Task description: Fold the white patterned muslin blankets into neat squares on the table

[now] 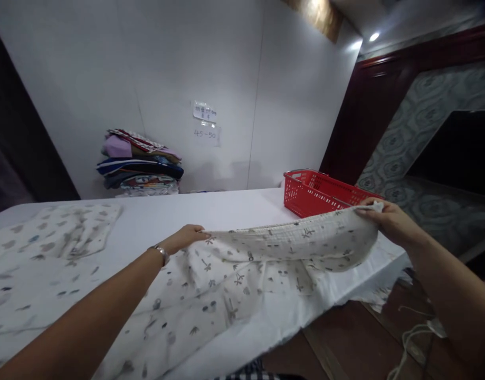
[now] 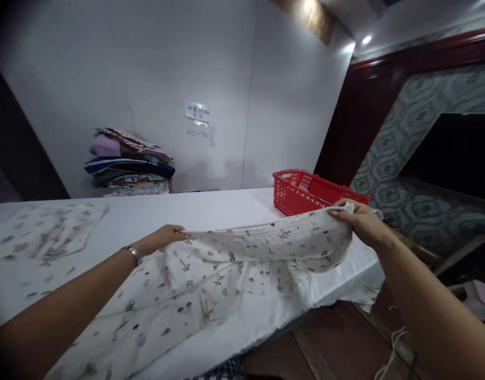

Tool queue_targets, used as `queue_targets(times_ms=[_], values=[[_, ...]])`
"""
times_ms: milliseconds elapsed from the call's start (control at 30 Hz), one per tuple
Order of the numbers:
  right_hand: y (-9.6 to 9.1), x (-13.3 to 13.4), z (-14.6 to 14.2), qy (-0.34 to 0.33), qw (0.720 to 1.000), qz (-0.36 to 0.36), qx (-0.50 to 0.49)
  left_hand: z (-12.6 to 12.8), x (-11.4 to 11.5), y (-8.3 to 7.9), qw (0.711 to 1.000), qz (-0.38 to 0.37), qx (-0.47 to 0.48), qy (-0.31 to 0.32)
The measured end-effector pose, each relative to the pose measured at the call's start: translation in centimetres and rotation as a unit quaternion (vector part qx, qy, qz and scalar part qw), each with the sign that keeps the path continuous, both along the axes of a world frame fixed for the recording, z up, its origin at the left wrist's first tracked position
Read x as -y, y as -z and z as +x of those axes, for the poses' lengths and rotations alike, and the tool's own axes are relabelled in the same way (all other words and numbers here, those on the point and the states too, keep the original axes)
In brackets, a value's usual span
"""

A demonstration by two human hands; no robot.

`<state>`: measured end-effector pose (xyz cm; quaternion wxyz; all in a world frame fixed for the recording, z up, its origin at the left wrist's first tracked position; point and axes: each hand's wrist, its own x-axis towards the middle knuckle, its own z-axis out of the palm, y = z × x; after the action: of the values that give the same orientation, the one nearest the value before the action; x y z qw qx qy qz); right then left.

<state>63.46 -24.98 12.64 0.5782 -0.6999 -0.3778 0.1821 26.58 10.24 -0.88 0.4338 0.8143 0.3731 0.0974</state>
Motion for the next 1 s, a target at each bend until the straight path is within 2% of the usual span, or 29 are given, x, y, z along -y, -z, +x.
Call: queue_targets(times_ms=[67, 167, 333, 500, 633, 733, 1000], values=[[0.3, -0.6, 1.0, 0.052, 0.997, 0.049, -0.015, -0.1, 0.4, -0.4, 0.999, 0.024, 0.007, 0.048], [0.8, -1.5, 2.1, 0.099, 0.993, 0.069, -0.012, -0.2, 1.0, -1.0, 0.995, 0.034, 0.012, 0.098], [1.7, -2.6, 3.9, 0.138, 0.988, 0.061, -0.033, -0.5, 1.7, -1.8, 0.992, 0.043, 0.014, 0.116], [1.6, -2.6, 5.1, 0.082, 0.995, 0.004, -0.052, -1.0, 2.1, -2.1, 0.993, 0.044, 0.027, 0.11], [1.0, -1.7, 5.6, 0.007, 0.997, -0.071, -0.012, -1.5, 2.1, -1.9, 0.994, 0.041, 0.017, 0.104], [0.7, -1.2, 5.9, -0.014, 0.993, -0.112, 0.021, -1.8, 1.7, -1.6, 0.995, 0.039, 0.017, 0.089], [0.3, -0.5, 5.8, -0.061, 0.991, -0.118, 0.0, -1.9, 1.1, -0.3, 0.994, 0.043, 0.006, 0.103]])
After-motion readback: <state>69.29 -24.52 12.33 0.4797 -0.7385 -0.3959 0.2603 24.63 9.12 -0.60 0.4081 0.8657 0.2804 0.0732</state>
